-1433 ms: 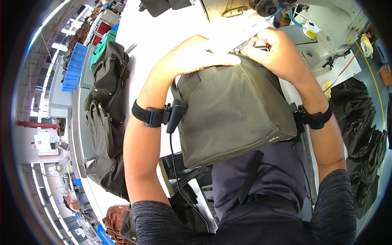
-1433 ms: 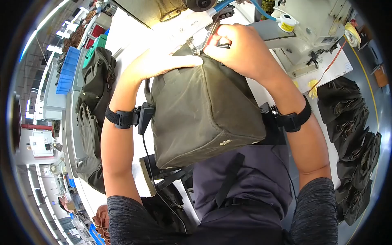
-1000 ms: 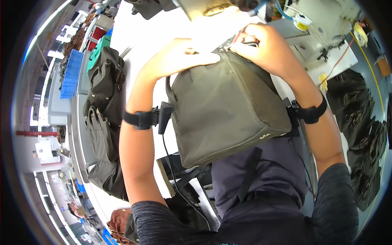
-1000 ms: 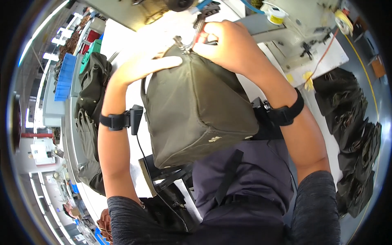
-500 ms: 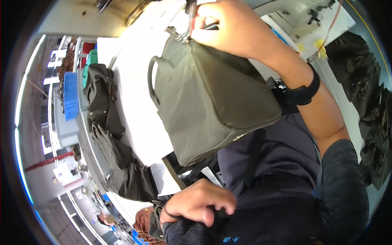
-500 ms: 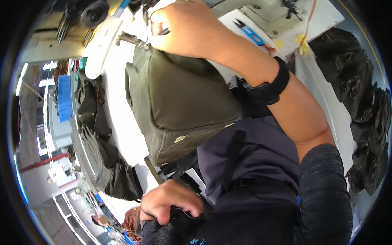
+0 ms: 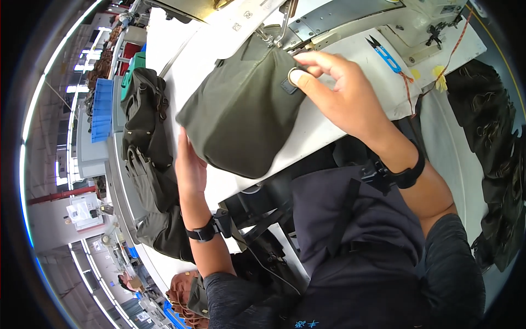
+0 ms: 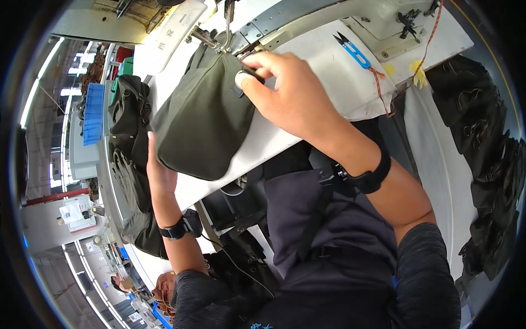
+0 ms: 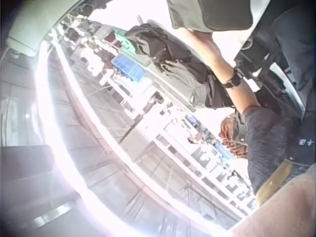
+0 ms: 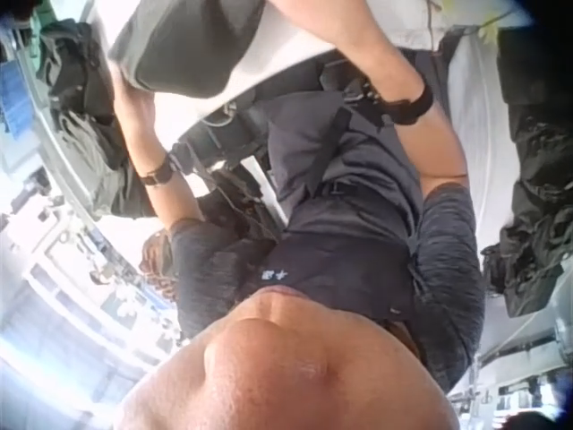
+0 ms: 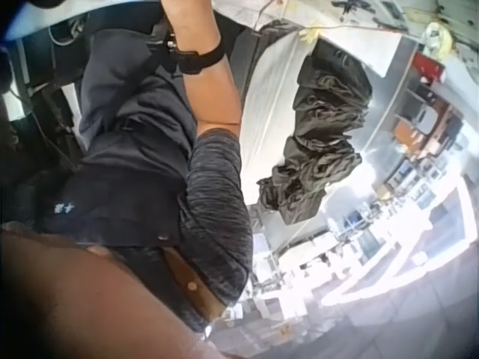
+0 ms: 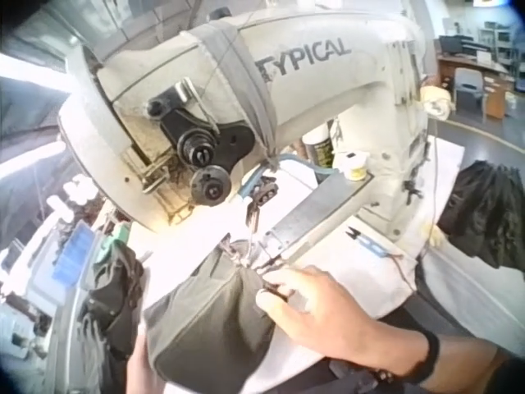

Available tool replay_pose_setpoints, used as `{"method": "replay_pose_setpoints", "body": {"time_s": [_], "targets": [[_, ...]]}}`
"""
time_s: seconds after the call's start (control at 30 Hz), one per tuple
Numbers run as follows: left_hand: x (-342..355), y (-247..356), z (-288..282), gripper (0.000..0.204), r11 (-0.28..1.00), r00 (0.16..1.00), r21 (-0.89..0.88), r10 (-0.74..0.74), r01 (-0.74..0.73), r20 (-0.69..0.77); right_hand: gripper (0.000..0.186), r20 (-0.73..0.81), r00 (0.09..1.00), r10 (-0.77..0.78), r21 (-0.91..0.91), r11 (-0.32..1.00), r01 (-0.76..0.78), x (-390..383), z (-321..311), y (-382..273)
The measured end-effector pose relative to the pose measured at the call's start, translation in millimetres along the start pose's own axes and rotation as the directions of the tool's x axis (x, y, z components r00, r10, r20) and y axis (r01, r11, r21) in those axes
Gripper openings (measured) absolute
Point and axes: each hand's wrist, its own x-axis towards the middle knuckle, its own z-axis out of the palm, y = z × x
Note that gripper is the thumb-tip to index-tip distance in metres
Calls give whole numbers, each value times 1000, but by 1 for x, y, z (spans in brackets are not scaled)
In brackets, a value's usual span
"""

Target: The recorder uses an industrial sewing machine to assemble and stitch a green canvas bag.

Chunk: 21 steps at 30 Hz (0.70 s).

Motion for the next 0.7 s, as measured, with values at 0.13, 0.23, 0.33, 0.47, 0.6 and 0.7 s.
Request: {"method": "replay_pose_setpoints", "body": {"time_s": [0.13,0.23,0.33,0.47,0.6,0.7], "targets": [[-20,13,21,28,490,698,615,703,-617,140,29,157,982,107,133,983,-129,2,6,-5],[-60,10,78,37,-172,290,620,768,-765,571,26,160,975,157,245,950,-193,0,4,3],[-67,4,109,65,-270,331,549,566,-791,755,27,196,964,180,500,828,-256,-2,13,-9],[-14,-31,110,89,-248,379,590,567,-768,732,28,225,936,272,432,833,-346,-5,4,-7],[1,-42,113,99,-174,333,548,633,-818,699,29,243,936,254,410,848,-336,-2,1,-9],[-1,-40,116,93,-192,338,561,629,-805,700,34,247,927,284,394,844,-364,5,-3,-11]]}}
